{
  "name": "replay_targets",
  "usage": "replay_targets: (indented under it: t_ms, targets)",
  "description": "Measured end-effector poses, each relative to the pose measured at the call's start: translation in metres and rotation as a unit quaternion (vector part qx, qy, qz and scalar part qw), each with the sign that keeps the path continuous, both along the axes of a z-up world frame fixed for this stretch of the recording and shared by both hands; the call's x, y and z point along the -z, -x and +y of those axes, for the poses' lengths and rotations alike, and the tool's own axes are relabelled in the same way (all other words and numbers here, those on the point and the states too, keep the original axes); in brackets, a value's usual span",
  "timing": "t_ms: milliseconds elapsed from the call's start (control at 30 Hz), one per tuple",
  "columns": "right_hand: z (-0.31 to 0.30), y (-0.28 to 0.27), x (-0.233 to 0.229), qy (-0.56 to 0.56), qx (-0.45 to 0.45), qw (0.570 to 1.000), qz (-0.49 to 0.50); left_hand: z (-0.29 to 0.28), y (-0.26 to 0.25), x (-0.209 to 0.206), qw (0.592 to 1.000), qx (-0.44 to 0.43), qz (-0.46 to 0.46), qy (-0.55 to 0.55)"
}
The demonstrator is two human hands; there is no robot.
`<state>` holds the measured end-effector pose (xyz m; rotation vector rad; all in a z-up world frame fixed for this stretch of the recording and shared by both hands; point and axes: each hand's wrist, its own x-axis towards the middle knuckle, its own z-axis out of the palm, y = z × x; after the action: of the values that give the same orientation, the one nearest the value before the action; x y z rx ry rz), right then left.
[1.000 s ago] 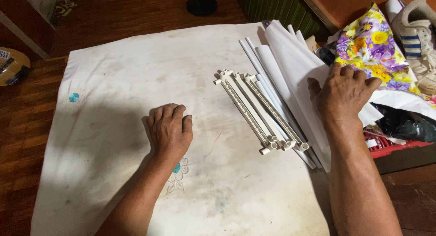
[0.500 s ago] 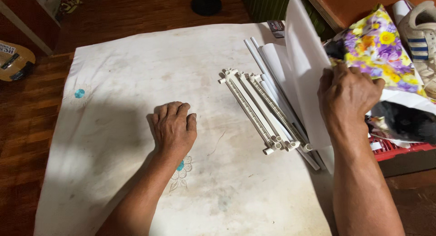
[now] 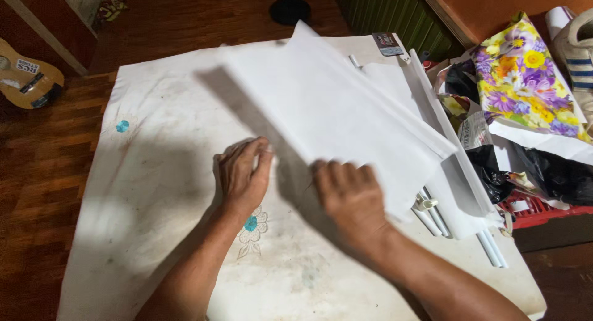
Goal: The person inserts white plastic rods into sleeves on white fabric panels laid on a table. They handle multiple panels one at a time, inserting rods along the edges and setting each completed panel aside.
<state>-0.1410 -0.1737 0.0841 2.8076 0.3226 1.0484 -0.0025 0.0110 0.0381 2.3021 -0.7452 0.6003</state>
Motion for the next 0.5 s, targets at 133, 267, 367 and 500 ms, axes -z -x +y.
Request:
replay_targets:
  t_ms: [133,267,367,500]
  targets:
    - [0.033,0.004,0.025,0.091,-0.032,0.991,0.095,0.002,0.002,-0.008,0.925,-0.101,0.314,0.187]
    - [0.039,0.009,0.033,0.106,-0.052,0.979,0.168,-0.002,0.004,-0.013,0.928,-0.101,0.245,0.261]
    - [0.038,0.01,0.034,0.103,-0.046,0.976,0.188,-0.003,0.005,-0.013,0.92,-0.115,0.259,0.27]
    - [0.041,0.008,0.035,0.077,-0.039,0.963,0.255,-0.001,0.004,-0.01,0.922,-0.109,0.231,0.29]
